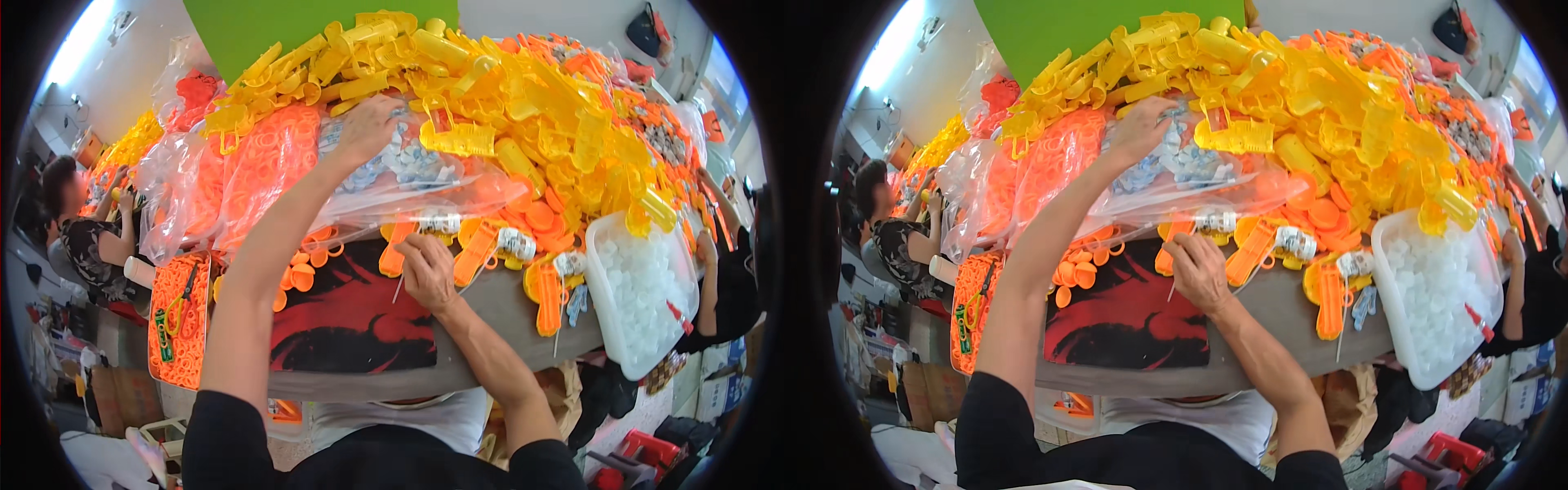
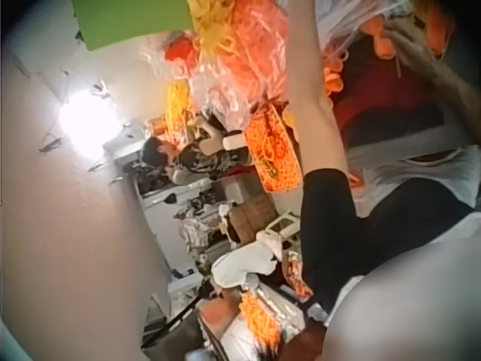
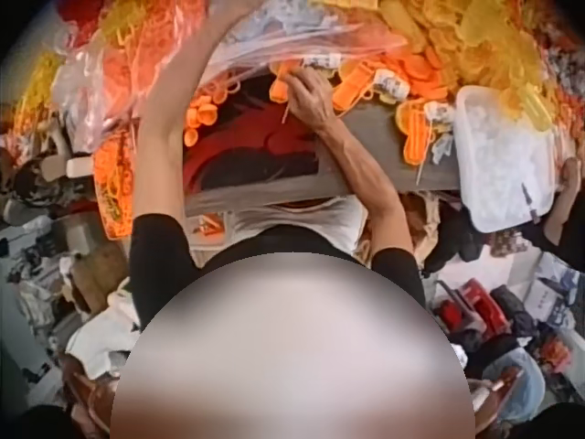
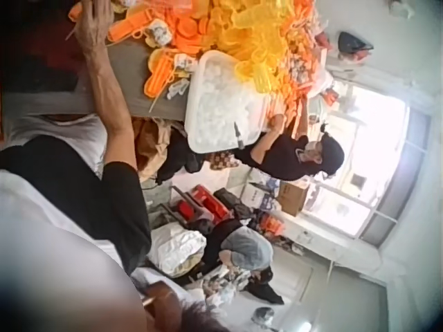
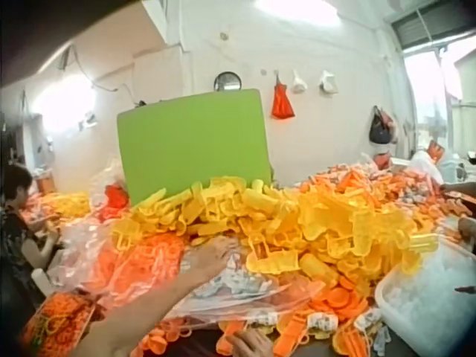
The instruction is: Assembling and wrapping small plastic toy guns at a factory workstation.
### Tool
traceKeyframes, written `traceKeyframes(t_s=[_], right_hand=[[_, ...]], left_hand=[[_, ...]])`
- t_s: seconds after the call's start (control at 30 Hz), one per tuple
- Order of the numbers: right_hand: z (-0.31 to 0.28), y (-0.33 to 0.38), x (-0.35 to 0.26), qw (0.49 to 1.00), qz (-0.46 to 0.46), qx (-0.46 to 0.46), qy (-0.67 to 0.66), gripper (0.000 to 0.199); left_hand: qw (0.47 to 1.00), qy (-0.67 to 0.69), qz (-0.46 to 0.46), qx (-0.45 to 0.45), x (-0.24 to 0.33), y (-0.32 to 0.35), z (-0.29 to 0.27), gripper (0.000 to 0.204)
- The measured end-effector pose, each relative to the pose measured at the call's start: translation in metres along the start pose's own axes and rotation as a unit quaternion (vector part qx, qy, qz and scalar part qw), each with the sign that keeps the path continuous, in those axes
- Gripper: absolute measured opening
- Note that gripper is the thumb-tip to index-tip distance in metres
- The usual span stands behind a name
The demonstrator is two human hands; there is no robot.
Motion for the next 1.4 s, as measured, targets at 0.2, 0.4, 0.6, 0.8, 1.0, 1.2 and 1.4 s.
traceKeyframes(t_s=[0.2,0.4,0.6,0.8,1.0,1.2,1.4], right_hand=[[0.001,-0.006,0.003,1.000,-0.001,-0.019,-0.016,0.031],[0.001,-0.006,0.013,0.999,0.023,-0.019,-0.012,0.030],[0.000,-0.003,0.013,0.999,0.038,-0.019,-0.013,0.026],[0.003,0.004,0.018,0.997,0.070,-0.006,-0.022,0.021],[0.003,0.009,0.033,0.991,0.133,0.019,-0.017,0.020],[0.007,0.009,0.032,0.996,0.091,-0.005,0.007,0.018],[0.004,0.005,0.016,0.999,0.029,-0.030,-0.003,0.018]], left_hand=[[0.994,-0.091,0.051,0.041,-0.003,-0.072,0.057,0.031],[0.988,-0.089,-0.008,-0.127,-0.017,-0.106,0.061,0.042],[0.883,0.391,-0.254,-0.052,-0.040,-0.113,-0.003,0.027],[0.756,0.592,-0.280,-0.001,-0.021,-0.022,-0.050,0.034],[0.968,0.218,-0.081,-0.091,0.027,0.115,-0.127,0.026],[0.952,0.077,0.028,-0.296,0.091,0.261,-0.147,0.022],[0.979,0.064,-0.195,0.015,0.134,0.355,-0.148,0.037]])
Point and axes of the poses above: each hand's wrist, its own y-axis away from the middle knuckle, its own z-axis out of the palm, x = y × z, the point moved 5 cm from there along -y, towards the middle knuckle, and after that the axes turned 5 degrees about -y, right-handed, at the moved point
